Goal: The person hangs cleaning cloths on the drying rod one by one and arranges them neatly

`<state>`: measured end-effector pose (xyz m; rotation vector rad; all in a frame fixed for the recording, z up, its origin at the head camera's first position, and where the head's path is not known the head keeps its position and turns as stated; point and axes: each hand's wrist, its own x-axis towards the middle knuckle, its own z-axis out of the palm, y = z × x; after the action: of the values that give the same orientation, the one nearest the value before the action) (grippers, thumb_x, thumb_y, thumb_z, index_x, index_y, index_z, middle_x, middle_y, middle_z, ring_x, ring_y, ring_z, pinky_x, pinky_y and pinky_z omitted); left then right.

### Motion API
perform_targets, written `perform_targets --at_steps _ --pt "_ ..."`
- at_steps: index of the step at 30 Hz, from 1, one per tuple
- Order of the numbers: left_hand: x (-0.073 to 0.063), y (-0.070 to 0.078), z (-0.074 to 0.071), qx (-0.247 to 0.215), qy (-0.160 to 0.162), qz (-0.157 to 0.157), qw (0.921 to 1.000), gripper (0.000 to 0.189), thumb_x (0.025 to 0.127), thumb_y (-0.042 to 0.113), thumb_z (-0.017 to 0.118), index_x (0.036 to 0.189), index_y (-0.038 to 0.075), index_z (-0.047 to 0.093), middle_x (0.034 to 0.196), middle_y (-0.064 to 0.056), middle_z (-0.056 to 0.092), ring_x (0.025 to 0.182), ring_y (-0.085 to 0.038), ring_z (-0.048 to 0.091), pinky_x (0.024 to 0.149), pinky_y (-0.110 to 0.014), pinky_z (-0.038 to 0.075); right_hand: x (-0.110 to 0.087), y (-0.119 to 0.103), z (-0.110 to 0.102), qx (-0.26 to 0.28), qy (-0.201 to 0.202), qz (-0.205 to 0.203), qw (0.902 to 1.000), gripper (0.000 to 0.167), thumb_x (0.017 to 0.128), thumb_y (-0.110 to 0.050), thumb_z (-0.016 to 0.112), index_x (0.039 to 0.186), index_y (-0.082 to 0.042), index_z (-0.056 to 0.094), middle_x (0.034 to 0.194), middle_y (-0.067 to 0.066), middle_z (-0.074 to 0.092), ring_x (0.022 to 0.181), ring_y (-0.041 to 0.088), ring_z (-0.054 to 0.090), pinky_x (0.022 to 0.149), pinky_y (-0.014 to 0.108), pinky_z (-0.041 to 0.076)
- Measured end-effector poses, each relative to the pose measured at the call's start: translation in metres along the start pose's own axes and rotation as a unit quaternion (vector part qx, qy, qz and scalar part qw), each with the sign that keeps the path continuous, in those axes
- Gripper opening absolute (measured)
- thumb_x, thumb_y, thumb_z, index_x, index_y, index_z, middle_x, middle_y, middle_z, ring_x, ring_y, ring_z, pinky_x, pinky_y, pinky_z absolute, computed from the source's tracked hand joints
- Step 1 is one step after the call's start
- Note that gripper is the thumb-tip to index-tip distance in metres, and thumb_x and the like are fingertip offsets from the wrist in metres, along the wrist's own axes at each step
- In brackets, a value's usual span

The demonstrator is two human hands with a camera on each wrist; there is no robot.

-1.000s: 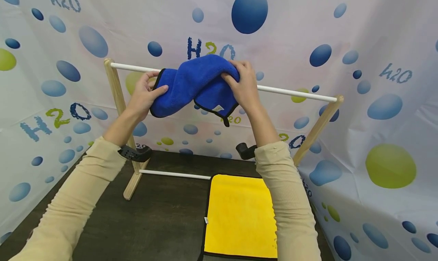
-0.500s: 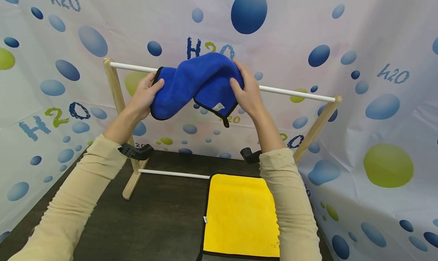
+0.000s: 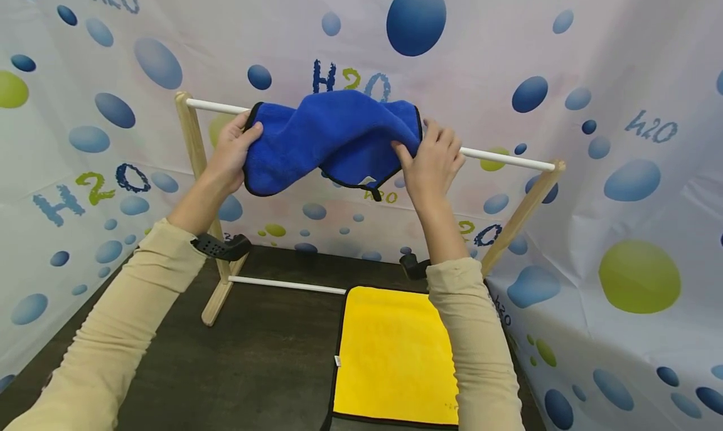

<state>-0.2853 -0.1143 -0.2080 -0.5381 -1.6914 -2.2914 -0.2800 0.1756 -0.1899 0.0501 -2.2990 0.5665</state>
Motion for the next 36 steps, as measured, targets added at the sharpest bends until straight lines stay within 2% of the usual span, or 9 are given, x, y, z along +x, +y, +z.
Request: perform_targets --at_steps 8,14,18,21,25,27,31,34,36 --pt "-0.002 0.003 -0.001 -0.013 -0.004 0.005 0.9999 0.028 0.096 0.009 0.041 0.123 0.001 0.048 0.093 0.001 0.06 0.087 -0.011 0.056 0.077 -0.021 0.045 -0.003 -0.001 -0.001 0.03 -0.01 0.039 0.9988 0.058 0.088 -0.049 0.052 0.12 -0.001 0.052 0.11 0.019 0.042 0.104 0.031 0.033 0.085 0.045 0.024" --pt "-0.004 0.005 -0.002 -0.014 -0.017 0.003 0.9998 0.031 0.097 0.009 0.041 0.127 0.001 0.046 0.097 0.001 0.06 0.091 -0.011 0.056 0.079 -0.021 0.045 0.003 -0.004 -0.005 0.181 -0.01 0.085 0.9798 0.034 0.085 -0.028 0.063 0.102 0.001 0.054 0.095 0.006 0.043 0.094 0.018 0.038 0.086 0.034 0.031" --pt "-0.003 0.008 -0.003 -0.02 -0.016 -0.004 0.9997 0.036 0.098 0.009 0.038 0.133 0.002 0.041 0.104 0.0 0.059 0.097 -0.012 0.054 0.08 -0.021 0.045 0.003 -0.003 -0.009 0.344 -0.035 0.107 0.9321 0.018 0.086 -0.019 0.063 0.091 -0.006 0.052 0.085 -0.002 0.049 0.082 0.01 0.047 0.074 0.023 0.041" --pt "-0.003 0.01 -0.005 -0.033 -0.015 -0.016 0.9992 0.039 0.098 0.011 0.036 0.137 0.005 0.037 0.11 0.0 0.055 0.102 -0.012 0.051 0.082 -0.021 0.044 0.004 -0.003 -0.012 0.456 -0.063 0.126 0.8789 0.014 0.087 -0.021 0.062 0.089 -0.01 0.054 0.082 -0.002 0.054 0.078 0.009 0.051 0.069 0.021 0.044" --pt "-0.002 0.013 -0.012 -0.06 -0.021 -0.027 0.9976 0.042 0.099 0.013 0.033 0.141 0.01 0.032 0.12 -0.001 0.047 0.112 -0.013 0.044 0.091 -0.024 0.04 0.006 -0.003 -0.013 0.588 -0.082 0.139 0.7925 0.014 0.088 -0.021 0.059 0.085 -0.008 0.057 0.074 -0.001 0.057 0.066 0.008 0.055 0.06 0.017 0.047" --pt "-0.002 0.015 -0.016 -0.074 -0.024 -0.027 0.9966 0.043 0.099 0.013 0.031 0.142 0.012 0.03 0.125 -0.002 0.044 0.117 -0.014 0.041 0.096 -0.027 0.037 0.007 -0.004 -0.013 0.626 -0.087 0.147 0.7612 0.015 0.088 -0.022 0.058 0.085 -0.007 0.058 0.073 0.0 0.057 0.062 0.009 0.056 0.056 0.017 0.048" --pt "-0.001 0.021 -0.023 -0.083 -0.02 -0.011 0.9963 0.044 0.099 0.011 0.031 0.143 0.014 0.028 0.135 -0.004 0.039 0.122 -0.016 0.038 0.099 -0.029 0.035 0.007 -0.007 -0.013 0.649 -0.1 0.157 0.7375 0.016 0.092 -0.022 0.052 0.096 -0.009 0.06 0.08 0.001 0.056 0.068 0.009 0.055 0.058 0.018 0.048" --pt "0.001 0.026 -0.027 -0.086 -0.01 0.01 0.9962 0.045 0.099 0.009 0.031 0.144 0.015 0.027 0.138 -0.005 0.036 0.123 -0.017 0.038 0.098 -0.028 0.036 0.006 -0.009 -0.011 0.649 -0.113 0.147 0.7375 0.02 0.095 -0.017 0.047 0.11 -0.009 0.058 0.084 0.002 0.056 0.069 0.01 0.057 0.06 0.019 0.049" --pt "0.004 0.03 -0.031 -0.09 -0.004 0.025 0.9956 0.046 0.099 0.008 0.031 0.144 0.016 0.027 0.139 -0.005 0.035 0.123 -0.017 0.038 0.097 -0.027 0.036 0.005 -0.011 -0.008 0.638 -0.132 0.128 0.7482 0.027 0.096 -0.015 0.044 0.121 -0.01 0.054 0.084 0.002 0.055 0.067 0.01 0.056 0.06 0.019 0.049"
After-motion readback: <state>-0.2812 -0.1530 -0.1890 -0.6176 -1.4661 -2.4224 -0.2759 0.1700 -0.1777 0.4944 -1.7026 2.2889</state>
